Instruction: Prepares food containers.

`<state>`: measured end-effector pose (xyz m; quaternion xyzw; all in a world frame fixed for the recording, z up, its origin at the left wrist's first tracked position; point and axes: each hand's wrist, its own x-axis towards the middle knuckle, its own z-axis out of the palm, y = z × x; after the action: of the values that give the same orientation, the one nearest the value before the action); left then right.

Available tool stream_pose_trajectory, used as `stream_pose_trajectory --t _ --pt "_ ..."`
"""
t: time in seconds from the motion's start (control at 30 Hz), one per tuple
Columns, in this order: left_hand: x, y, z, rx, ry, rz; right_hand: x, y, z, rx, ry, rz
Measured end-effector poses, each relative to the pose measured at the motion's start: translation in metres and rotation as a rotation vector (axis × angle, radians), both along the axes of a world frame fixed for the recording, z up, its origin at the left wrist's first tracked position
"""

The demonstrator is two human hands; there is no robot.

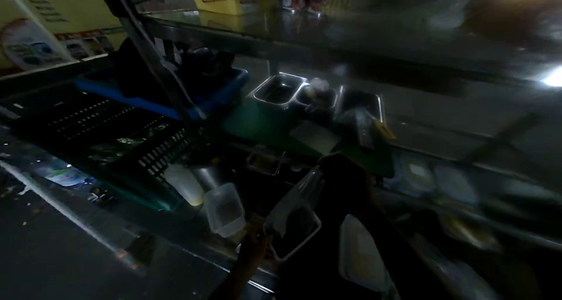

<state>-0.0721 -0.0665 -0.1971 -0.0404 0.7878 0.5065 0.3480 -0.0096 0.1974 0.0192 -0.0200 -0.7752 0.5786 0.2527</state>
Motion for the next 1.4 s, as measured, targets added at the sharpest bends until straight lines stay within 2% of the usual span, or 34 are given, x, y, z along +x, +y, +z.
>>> stream_pose_trajectory --t 0.13,0.17,0.27,0.37,0.47,0.6,0.77,0.83,0.9,0.97,1.07,1.2,1.33,1.4 --pt "-0.004 0.011 0.01 -0.006 -0.016 -0.086 -0.002 -0.008 0.008 -0.35 -0.044 0.045" --pt "-0.007 0.011 0.009 -0.008 -0.023 -0.079 0.0 -0.009 0.01 -0.367 -0.046 0.063" --pt "-0.018 0.013 0.0 -0.044 -0.015 -0.045 0.006 -0.004 0.008 -0.185 0.032 0.073" --pt "-0.013 0.019 0.011 -0.011 0.005 -0.094 0.01 -0.006 0.009 -0.056 0.036 0.035" --pt "-0.017 0.027 0.008 -0.052 0.053 -0.136 0.01 -0.01 0.017 -0.084 0.008 -0.002" --pt "-0.022 0.024 0.002 -0.057 0.005 -0.124 0.011 -0.005 0.013 -0.075 0.0 0.039" --pt "-0.012 0.015 -0.001 0.051 -0.026 -0.114 0.011 -0.01 0.01 -0.206 0.017 0.081" --pt "-0.012 0.003 0.002 -0.018 0.068 -0.157 0.01 -0.01 0.015 -0.162 0.039 0.049" --pt "-0.008 -0.017 -0.002 -0.206 0.338 -0.226 0.01 -0.002 0.015 -0.083 0.061 0.026" --pt "-0.006 -0.041 -0.017 -0.417 0.575 -0.341 0.006 0.017 -0.01 -0.023 0.108 0.027" --pt "-0.003 -0.055 -0.031 -0.64 0.648 -0.453 0.003 0.026 -0.02 0.051 0.187 -0.034" --pt "-0.004 -0.065 -0.05 -0.611 0.698 -0.495 0.019 0.001 0.025 0.027 0.19 -0.272" --pt "-0.008 -0.075 -0.069 -0.539 0.796 -0.51 0.04 0.015 0.022 -0.116 0.304 -0.358" --pt "-0.011 -0.081 -0.07 -0.471 0.758 -0.491 0.059 0.015 0.024 -0.19 0.286 -0.417"
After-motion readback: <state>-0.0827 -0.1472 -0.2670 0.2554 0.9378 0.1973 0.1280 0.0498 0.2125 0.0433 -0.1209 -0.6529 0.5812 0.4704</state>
